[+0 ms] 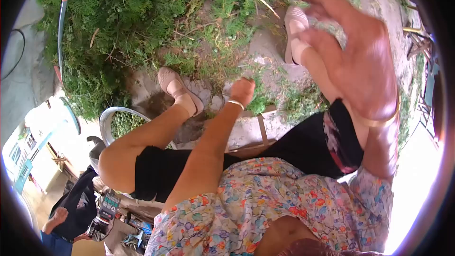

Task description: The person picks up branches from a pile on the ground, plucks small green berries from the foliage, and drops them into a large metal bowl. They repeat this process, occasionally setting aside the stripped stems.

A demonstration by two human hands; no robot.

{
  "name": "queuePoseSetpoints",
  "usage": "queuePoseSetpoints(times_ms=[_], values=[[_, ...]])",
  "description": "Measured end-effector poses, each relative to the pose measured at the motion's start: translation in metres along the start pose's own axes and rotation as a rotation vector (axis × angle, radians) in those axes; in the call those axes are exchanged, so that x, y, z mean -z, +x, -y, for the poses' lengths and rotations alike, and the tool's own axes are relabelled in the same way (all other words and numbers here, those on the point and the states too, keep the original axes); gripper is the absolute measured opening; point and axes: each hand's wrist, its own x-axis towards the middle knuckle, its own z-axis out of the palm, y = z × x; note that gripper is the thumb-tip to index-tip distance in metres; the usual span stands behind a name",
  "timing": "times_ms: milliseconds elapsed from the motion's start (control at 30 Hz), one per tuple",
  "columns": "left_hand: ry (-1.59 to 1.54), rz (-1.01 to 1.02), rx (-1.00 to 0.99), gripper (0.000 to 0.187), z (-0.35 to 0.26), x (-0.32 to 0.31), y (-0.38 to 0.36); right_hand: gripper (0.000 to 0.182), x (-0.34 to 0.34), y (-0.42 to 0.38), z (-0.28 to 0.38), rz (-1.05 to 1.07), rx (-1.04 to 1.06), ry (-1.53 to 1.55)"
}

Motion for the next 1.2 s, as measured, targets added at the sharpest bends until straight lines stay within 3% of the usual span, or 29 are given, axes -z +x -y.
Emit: queuePoseSetpoints(times_ms=[133, 300, 433, 533, 600, 667, 733, 767, 833, 867, 933, 1100, 1200], values=[[0.021, 0.032, 0.063, 0.01, -0.012, -0.012, -0.001, 0.037, -0.005, -0.006, -0.005, 0.076, -0.176, 0.2], [-0.125, -0.048, 0.149, 0.01, -0.001, -0.024, -0.003, 0.041, -0.004, 0.002, 0.002, -0.052, -0.061, 0.066], [-0.072, -0.07, 0.118, 0.013, 0.006, -0.04, -0.001, 0.04, -0.006, 0.002, 0.011, -0.02, -0.138, 0.177], [-0.079, 0.042, 0.193, 0.012, 0.015, -0.024, 0.005, 0.039, -0.008, 0.003, 0.012, 0.007, -0.092, 0.152], [-0.583, 0.058, 0.157, 0.008, 0.04, 0.002, 0.016, 0.039, -0.008, 0.004, 0.013, 0.02, -0.059, 0.131], [-0.968, 0.039, 0.456, 0.008, 0.051, 0.039, 0.022, 0.038, -0.008, 0.004, 0.014, 0.029, -0.031, 0.109], [-1.179, -0.192, 0.605, 0.01, 0.072, 0.049, 0.032, 0.038, -0.007, 0.004, 0.017, 0.039, 0.002, 0.056], [-1.179, -0.19, 0.604, 0.01, 0.085, 0.052, 0.037, 0.038, -0.007, 0.004, 0.018, 0.043, 0.011, 0.032], [-0.546, -0.488, 0.541, 0.011, 0.104, 0.054, 0.046, 0.038, -0.01, 0.003, 0.018, 0.032, 0.017, 0.036], [-0.549, -0.487, 0.536, 0.011, 0.106, 0.052, 0.051, 0.038, -0.01, 0.004, 0.018, 0.023, 0.015, 0.047], [-0.242, -0.457, 0.594, 0.013, 0.105, 0.054, 0.061, 0.039, -0.008, 0.006, 0.018, 0.037, 0.035, 0.0], [-0.143, -0.364, 0.677, 0.016, 0.104, 0.046, 0.073, 0.04, -0.004, 0.012, 0.023, 0.134, -0.019, -0.048], [-0.307, -0.516, 0.522, 0.005, 0.125, 0.046, 0.071, 0.041, -0.009, 0.01, 0.022, 0.052, 0.055, -0.012]])
